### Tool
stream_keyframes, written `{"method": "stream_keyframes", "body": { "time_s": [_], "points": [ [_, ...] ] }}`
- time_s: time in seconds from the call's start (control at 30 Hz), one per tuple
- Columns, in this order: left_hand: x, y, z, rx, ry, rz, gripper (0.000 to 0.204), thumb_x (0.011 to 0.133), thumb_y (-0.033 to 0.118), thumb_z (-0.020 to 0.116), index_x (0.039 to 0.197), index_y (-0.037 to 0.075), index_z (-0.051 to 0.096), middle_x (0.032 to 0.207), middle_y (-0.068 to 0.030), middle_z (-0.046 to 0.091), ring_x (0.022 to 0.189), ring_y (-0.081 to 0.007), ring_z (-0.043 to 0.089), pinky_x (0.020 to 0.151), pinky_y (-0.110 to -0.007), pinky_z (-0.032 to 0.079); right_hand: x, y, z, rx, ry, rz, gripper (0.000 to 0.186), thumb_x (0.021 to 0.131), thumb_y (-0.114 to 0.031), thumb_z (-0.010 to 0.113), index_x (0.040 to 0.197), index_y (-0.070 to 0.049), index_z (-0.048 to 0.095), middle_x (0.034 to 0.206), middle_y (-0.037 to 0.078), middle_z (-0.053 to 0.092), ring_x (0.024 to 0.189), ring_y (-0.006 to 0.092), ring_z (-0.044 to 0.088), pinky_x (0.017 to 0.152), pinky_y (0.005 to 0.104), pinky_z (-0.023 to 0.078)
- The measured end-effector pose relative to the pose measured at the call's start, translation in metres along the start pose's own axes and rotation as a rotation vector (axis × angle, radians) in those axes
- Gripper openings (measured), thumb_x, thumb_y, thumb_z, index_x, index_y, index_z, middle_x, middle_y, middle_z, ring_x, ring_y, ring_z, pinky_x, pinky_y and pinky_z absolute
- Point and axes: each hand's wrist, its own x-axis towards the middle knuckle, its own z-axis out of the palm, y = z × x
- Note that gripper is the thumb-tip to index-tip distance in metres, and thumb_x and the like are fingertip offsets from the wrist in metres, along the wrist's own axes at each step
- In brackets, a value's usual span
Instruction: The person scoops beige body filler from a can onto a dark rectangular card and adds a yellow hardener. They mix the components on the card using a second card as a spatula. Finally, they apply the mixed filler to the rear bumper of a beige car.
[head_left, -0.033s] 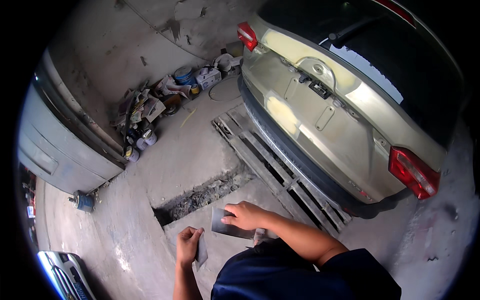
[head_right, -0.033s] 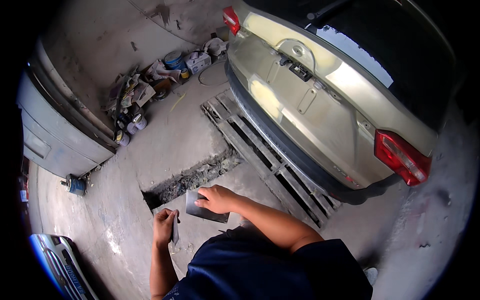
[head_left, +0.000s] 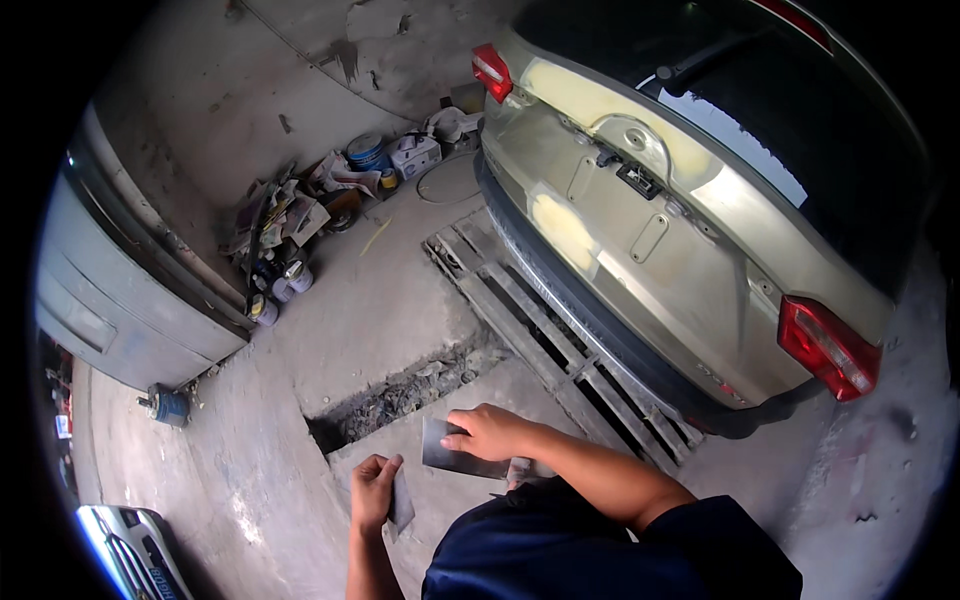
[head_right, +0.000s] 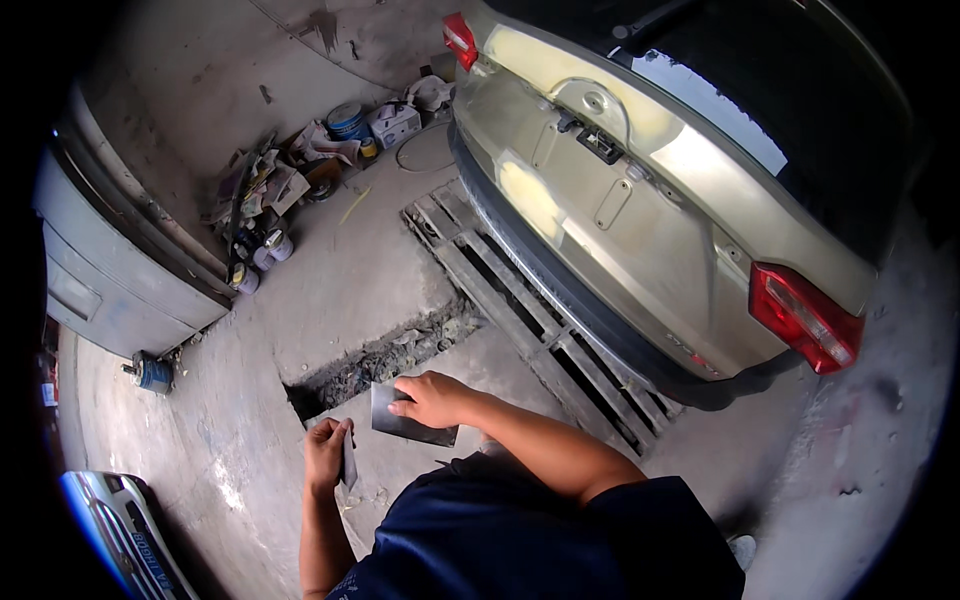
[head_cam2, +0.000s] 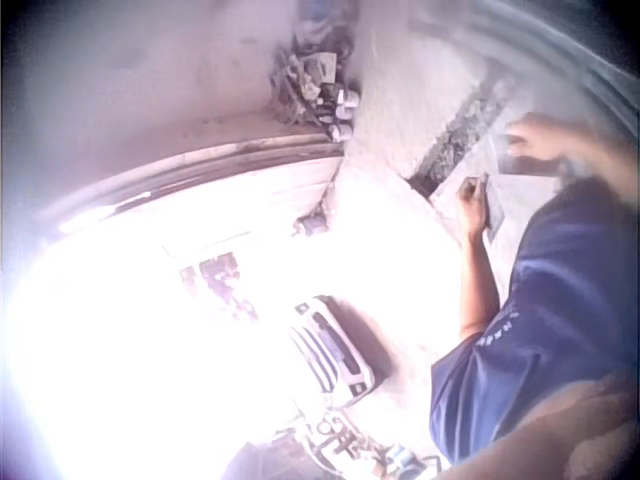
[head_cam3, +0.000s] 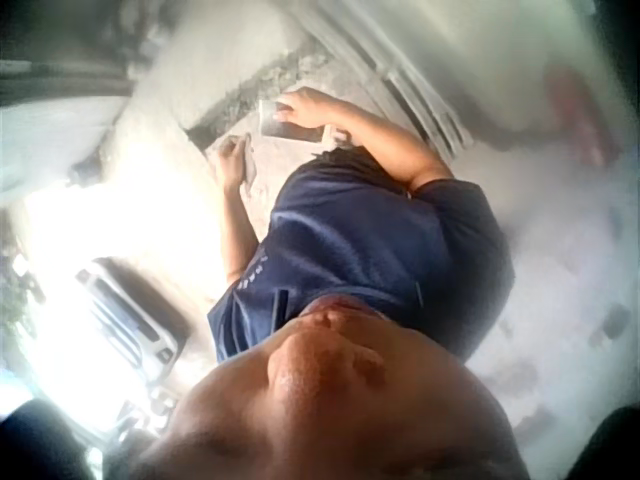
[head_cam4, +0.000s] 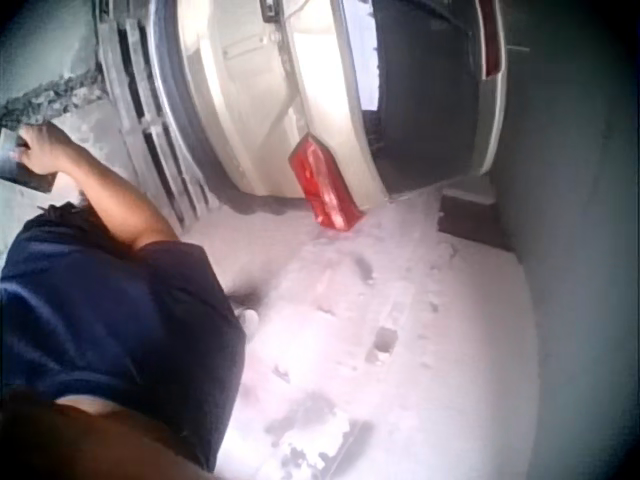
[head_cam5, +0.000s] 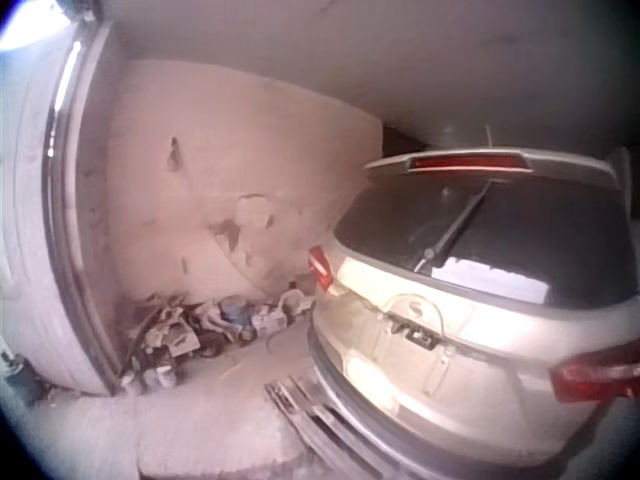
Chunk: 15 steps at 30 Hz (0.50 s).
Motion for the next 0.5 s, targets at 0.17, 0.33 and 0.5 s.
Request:
{"method": "stream_keyframes", "body": {
  "time_s": [0.17,0.33,0.5],
  "points": [
    [0.035,-0.007,-0.002,-0.156,0.185,0.078,0.024,0.094,0.024,0.057,0.081,0.004,0.055,0.074,0.0022,0.052,0.064,-0.0060,0.041,0.057,-0.024,0.034,0.021,0.008,-0.021,-0.045,-0.109,-0.024,0.037,0.088,-0.037,0.057,0.095,-0.001,0.055,0.074,0.024,0.062,0.075,0.0418,0.062,0.066,0.0481,0.047],
    [0.049,0.015,-0.005,0.198,0.282,0.085,0.021,0.090,0.021,0.062,0.084,0.002,0.056,0.073,0.0003,0.054,0.068,-0.0077,0.045,0.063,-0.025,0.039,0.045,0.025,-0.018,-0.042,-0.159,-0.053,0.038,0.088,-0.038,0.057,0.096,-0.001,0.055,0.074,0.025,0.062,0.075,0.0426,0.061,0.067,0.0493,0.047],
    [0.062,0.004,-0.031,0.015,0.300,-0.036,0.024,0.091,0.022,0.061,0.080,0.001,0.056,0.069,0.0004,0.053,0.067,-0.0080,0.046,0.062,-0.025,0.039,0.074,0.033,0.000,-0.029,-0.191,-0.056,0.039,0.088,-0.040,0.056,0.097,-0.002,0.055,0.077,0.024,0.063,0.077,0.0428,0.061,0.068,0.0489,0.047]
  ]
}}
